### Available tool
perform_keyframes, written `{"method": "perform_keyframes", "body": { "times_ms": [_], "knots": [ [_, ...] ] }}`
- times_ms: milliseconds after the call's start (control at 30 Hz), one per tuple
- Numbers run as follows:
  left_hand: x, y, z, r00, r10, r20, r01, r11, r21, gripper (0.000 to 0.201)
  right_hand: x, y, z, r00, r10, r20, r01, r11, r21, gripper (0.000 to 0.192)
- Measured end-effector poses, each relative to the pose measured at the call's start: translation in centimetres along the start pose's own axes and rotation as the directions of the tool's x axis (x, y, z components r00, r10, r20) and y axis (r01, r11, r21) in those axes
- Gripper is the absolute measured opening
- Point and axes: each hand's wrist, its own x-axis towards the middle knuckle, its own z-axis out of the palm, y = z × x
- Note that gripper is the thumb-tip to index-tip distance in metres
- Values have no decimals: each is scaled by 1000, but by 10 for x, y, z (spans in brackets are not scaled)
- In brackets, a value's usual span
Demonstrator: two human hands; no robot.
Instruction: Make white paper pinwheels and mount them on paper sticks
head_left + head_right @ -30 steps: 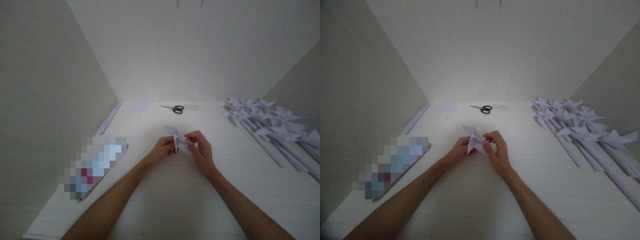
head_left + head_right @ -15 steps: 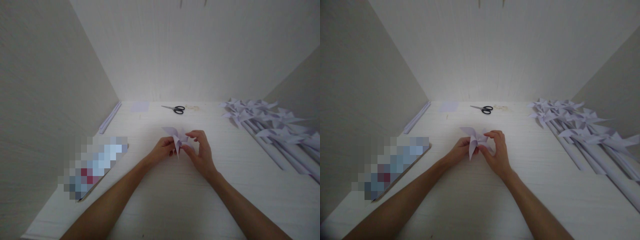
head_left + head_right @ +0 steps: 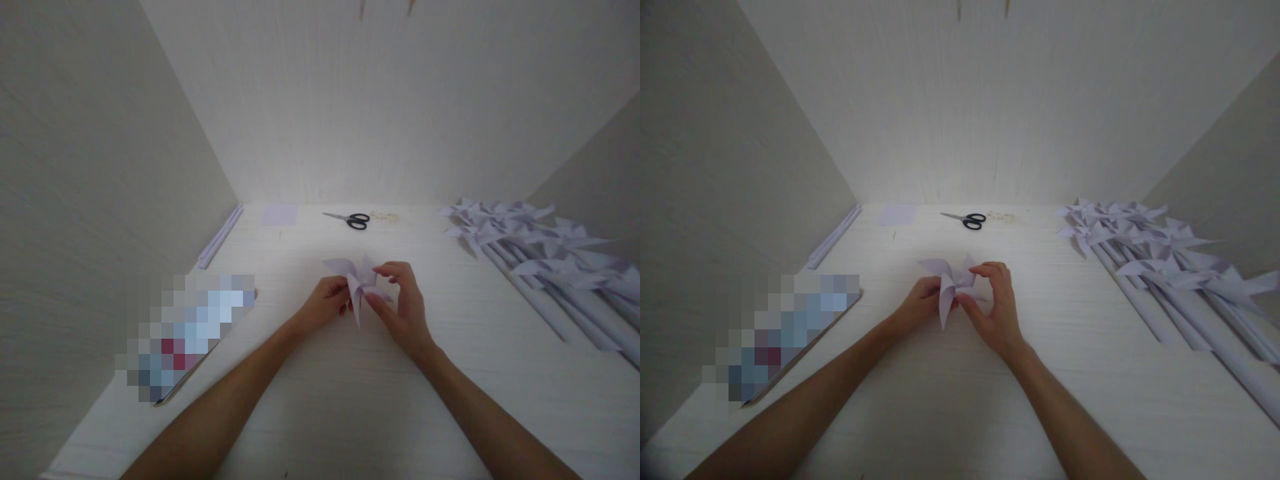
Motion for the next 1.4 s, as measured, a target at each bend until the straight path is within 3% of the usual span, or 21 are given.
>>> {"method": "perform_keyframes", "body": {
  "times_ms": [200, 333, 500, 900, 1100, 1233, 1400],
  "knots": [
    [-3, 0, -1, 972, 151, -178, -113, 972, 207, 18, -1, 4, 0, 995, 66, -72, -61, 995, 74, 25],
    [-4, -2, -1, 953, 170, -250, -104, 960, 259, 20, -1, 4, 0, 997, 30, -75, -25, 998, 59, 33],
    [-3, -3, 0, 960, 192, -205, -138, 957, 254, 26, 0, 0, 0, 999, -24, -23, 24, 1000, -8, 45],
    [-2, -4, 0, 980, 154, -129, -118, 961, 248, 26, 1, 1, 2, 998, -33, -49, 31, 999, -40, 44],
    [-3, -3, 1, 968, 169, -185, -118, 959, 258, 24, 1, 3, 2, 999, -18, -36, 18, 1000, -4, 45],
    [-4, 1, 0, 934, 216, -285, -135, 951, 278, 16, -1, 3, 0, 1000, -5, -17, 6, 996, 86, 40],
    [-3, 0, 0, 908, 275, -316, -181, 938, 295, 18, -2, 3, -1, 999, -6, -42, 12, 988, 153, 33]
  ]
}}
